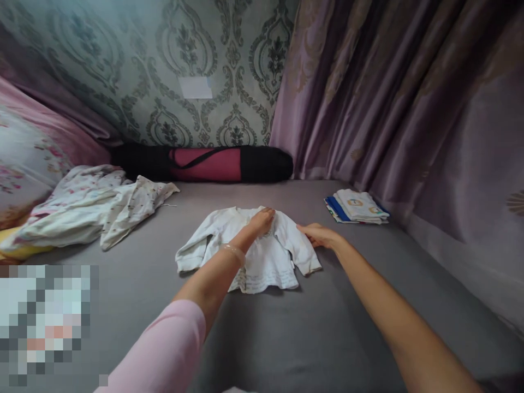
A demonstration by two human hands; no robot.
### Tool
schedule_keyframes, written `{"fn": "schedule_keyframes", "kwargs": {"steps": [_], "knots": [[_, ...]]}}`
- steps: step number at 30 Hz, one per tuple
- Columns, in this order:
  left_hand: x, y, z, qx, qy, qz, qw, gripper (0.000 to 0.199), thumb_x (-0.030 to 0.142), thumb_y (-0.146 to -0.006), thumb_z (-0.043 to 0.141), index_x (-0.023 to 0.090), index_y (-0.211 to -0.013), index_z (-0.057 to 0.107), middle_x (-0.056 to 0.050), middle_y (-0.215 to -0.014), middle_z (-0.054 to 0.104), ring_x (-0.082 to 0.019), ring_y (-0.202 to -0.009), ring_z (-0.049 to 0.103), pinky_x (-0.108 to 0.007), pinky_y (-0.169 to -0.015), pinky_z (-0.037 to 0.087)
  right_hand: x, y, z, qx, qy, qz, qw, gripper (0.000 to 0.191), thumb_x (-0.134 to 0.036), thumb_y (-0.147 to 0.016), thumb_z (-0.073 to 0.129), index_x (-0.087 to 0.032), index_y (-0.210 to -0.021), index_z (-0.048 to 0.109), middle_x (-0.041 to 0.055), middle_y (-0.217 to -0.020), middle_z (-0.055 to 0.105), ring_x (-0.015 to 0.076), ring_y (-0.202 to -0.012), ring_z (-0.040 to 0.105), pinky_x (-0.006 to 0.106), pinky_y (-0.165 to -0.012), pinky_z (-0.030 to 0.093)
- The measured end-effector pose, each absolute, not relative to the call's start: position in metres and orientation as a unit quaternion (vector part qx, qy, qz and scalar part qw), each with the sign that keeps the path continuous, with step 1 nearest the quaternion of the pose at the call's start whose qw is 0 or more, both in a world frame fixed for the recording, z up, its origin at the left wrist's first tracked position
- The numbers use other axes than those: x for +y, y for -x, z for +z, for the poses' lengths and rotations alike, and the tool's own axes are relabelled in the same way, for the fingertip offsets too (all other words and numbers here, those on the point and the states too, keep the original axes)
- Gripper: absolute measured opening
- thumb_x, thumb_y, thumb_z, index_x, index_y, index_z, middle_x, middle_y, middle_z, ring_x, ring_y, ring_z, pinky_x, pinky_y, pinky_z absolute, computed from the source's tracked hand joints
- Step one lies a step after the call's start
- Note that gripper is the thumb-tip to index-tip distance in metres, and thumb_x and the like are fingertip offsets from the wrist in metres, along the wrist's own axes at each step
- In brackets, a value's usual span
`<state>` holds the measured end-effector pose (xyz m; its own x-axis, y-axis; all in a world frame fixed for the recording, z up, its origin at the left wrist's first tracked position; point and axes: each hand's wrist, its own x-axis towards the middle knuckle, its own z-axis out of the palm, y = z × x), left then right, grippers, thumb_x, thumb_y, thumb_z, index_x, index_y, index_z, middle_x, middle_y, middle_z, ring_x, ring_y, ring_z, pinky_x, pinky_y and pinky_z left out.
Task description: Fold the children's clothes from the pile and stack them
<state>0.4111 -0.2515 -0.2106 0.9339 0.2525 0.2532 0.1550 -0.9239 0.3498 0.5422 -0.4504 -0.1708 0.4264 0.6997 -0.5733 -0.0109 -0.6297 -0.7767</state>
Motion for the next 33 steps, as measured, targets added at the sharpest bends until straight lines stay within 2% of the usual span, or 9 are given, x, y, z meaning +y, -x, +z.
{"fn": "schedule_keyframes", "kwargs": {"steps": [3,7,14,17,21,23,27,30,33], "knots": [[-0.254,-0.415,-0.221,0.111,-0.965,0.168,0.169,0.030,0.014,-0.091,0.037,0.013,-0.114,0.056,-0.014,-0.122,0.061,-0.022,-0.117,0.055,-0.037,-0.103,0.044,-0.475,-0.539,-0.171,-0.272,0.755,0.497,0.329,0.035,-0.045,-0.068,0.079,-0.014,-0.075,0.065,0.0052,-0.071,0.070,0.0124,-0.060,0.061,0.020,-0.053,0.048],[-0.255,-0.414,-0.231,0.130,-0.961,0.180,0.162,0.035,0.016,-0.094,0.033,0.014,-0.122,0.054,-0.014,-0.132,0.056,-0.022,-0.128,0.048,-0.040,-0.110,0.036,-0.495,-0.547,-0.165,-0.309,0.743,0.504,0.315,0.030,-0.033,-0.059,0.083,-0.014,-0.075,0.066,0.0022,-0.067,0.068,0.0105,-0.055,0.058,0.018,-0.049,0.043],[-0.260,-0.414,-0.231,0.162,-0.963,0.153,0.148,0.043,0.025,-0.097,0.029,0.010,-0.132,0.049,-0.015,-0.141,0.049,-0.020,-0.134,0.041,-0.035,-0.114,0.027,-0.503,-0.595,-0.145,-0.226,0.756,0.345,0.508,0.015,-0.026,-0.070,0.072,-0.016,-0.077,0.065,0.0030,-0.077,0.071,0.0117,-0.067,0.062,0.018,-0.059,0.047],[-0.264,-0.413,-0.228,0.174,-0.964,0.136,0.145,0.051,0.037,-0.099,0.025,0.010,-0.137,0.045,-0.015,-0.145,0.045,-0.024,-0.137,0.037,-0.041,-0.115,0.025,-0.499,-0.599,-0.148,-0.191,0.741,0.303,0.568,0.012,-0.024,-0.074,0.071,-0.016,-0.079,0.063,0.0018,-0.073,0.069,0.0113,-0.063,0.061,0.019,-0.057,0.047],[-0.272,-0.409,-0.222,0.185,-0.972,0.089,0.118,0.062,0.054,-0.097,0.016,0.019,-0.146,0.035,-0.013,-0.152,0.034,-0.028,-0.142,0.026,-0.047,-0.115,0.019,-0.488,-0.594,-0.164,-0.131,0.748,0.228,0.609,0.010,-0.022,-0.083,0.061,-0.016,-0.091,0.062,0.0018,-0.074,0.068,0.0118,-0.060,0.061,0.022,-0.060,0.050],[-0.275,-0.408,-0.219,0.192,-0.973,0.070,0.106,0.067,0.060,-0.095,0.013,0.023,-0.148,0.031,-0.013,-0.154,0.030,-0.029,-0.143,0.022,-0.049,-0.115,0.016,-0.487,-0.595,-0.171,-0.126,0.807,0.160,0.554,0.020,-0.027,-0.087,0.056,-0.016,-0.101,0.063,0.0035,-0.077,0.069,0.0143,-0.061,0.062,0.026,-0.060,0.050],[-0.279,-0.407,-0.214,0.202,-0.974,0.040,0.095,0.078,0.071,-0.089,0.012,0.025,-0.150,0.025,-0.013,-0.156,0.023,-0.031,-0.145,0.017,-0.053,-0.114,0.012,-0.493,-0.598,-0.182,-0.202,0.927,0.012,0.317,0.030,-0.032,-0.089,0.052,-0.015,-0.110,0.065,0.0108,-0.094,0.071,0.0229,-0.086,0.066,0.031,-0.074,0.050],[-0.281,-0.409,-0.209,0.208,-0.973,0.014,0.100,0.089,0.080,-0.082,0.014,0.024,-0.151,0.022,-0.014,-0.158,0.019,-0.033,-0.145,0.012,-0.057,-0.113,0.009,-0.497,-0.592,-0.185,-0.225,0.959,-0.012,0.172,0.034,-0.034,-0.095,0.044,-0.015,-0.116,0.063,0.0154,-0.103,0.069,0.0260,-0.098,0.065,0.032,-0.081,0.047],[-0.282,-0.412,-0.203,0.219,-0.969,-0.017,0.110,0.096,0.084,-0.078,0.017,0.024,-0.151,0.020,-0.016,-0.158,0.015,-0.034,-0.145,0.009,-0.062,-0.112,0.007,-0.495,-0.581,-0.186,-0.226,0.970,-0.029,0.087,0.039,-0.035,-0.098,0.036,-0.011,-0.121,0.058,0.0198,-0.104,0.067,0.0283,-0.098,0.065,0.036,-0.081,0.047]]}}
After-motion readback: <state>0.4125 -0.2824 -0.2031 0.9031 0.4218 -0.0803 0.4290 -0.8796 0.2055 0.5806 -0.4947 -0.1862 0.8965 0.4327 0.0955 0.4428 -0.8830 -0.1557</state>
